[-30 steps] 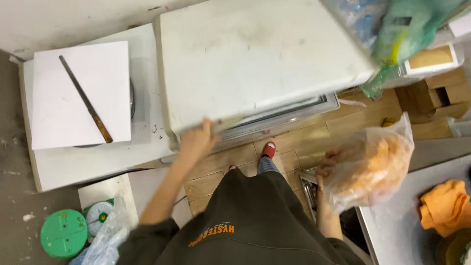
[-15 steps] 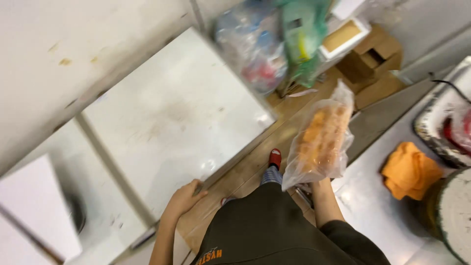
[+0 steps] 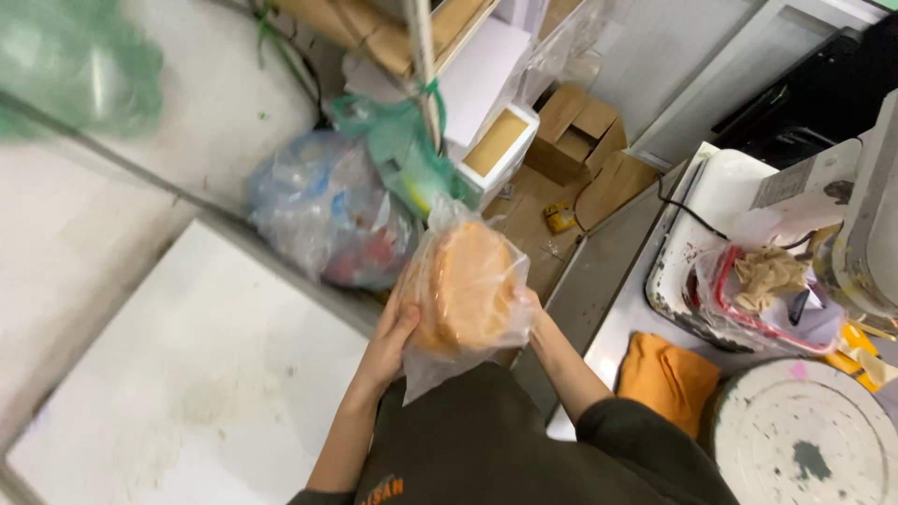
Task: The person organizes cake shop supplies by handling a rotating stand, moving containers on a shelf, scraping a white board with a long knife, and placing bags of ingredients into a microwave and a container.
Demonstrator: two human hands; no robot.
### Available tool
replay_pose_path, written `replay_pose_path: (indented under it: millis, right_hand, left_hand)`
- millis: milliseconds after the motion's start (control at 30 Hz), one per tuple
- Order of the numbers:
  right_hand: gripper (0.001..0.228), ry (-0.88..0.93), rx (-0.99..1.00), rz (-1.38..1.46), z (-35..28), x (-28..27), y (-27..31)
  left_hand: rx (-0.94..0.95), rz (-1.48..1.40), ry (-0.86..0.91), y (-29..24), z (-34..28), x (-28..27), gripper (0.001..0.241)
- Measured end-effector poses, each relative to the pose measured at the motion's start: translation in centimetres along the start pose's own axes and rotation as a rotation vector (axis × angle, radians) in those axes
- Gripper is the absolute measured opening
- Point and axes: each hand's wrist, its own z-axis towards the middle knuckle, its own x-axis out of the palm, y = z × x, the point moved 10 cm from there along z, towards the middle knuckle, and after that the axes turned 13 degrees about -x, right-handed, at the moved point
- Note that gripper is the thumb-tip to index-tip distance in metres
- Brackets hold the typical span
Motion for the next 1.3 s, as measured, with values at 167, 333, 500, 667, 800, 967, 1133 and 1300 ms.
replay_pose_path:
  millis: [167, 333, 500, 667, 800, 967, 1133, 1300]
  right_hand:
    - [0.045, -0.128, 0.036, 0.094, 0.9, -6.8, -2.4]
    - [0.046, -0.322, 0.037, 0.174, 2.5, -19.0, -3.3]
    - [0.047, -0.531, -0.042, 0.215, 6.8, -36.4, -1.4]
    - [0.048, -0.611, -0.124, 0.208, 13.0, -53.7, 3.6]
    - [0.048, -0.609, -0.126, 0.228, 16.2, -61.3, 5.0]
    - [0.049, -0.541, -0.111, 0.289, 22.3, -64.5, 4.4]
    - [0.05, -0.419, -0.07, 0.376, 28.2, -63.9, 4.1]
    - [0.051, -0.156, 0.083, 0.571, 38.0, -56.1, 3.1]
  left_hand:
    - [-0.077, 0.108, 0.038, 1.3, 7.7, 0.3, 0.086]
    - [0.122, 0.558, 0.324, -4.1, 19.1, 6.4, 0.078]
    - [0.431, 0.776, -0.18, -18.8, 41.0, 10.9, 0.037]
    - [0.862, 0.985, -0.583, -33.0, 58.9, 18.9, 0.047]
    - [0.595, 0.858, -0.748, -32.9, 62.8, 18.2, 0.034]
    - [0.57, 0.973, -0.189, -22.8, 49.3, 29.0, 0.05]
    - [0.492, 0.999, 0.112, -20.8, 36.5, 32.3, 0.041]
    - [0.444, 1.023, 0.152, -20.0, 35.1, 32.1, 0.035]
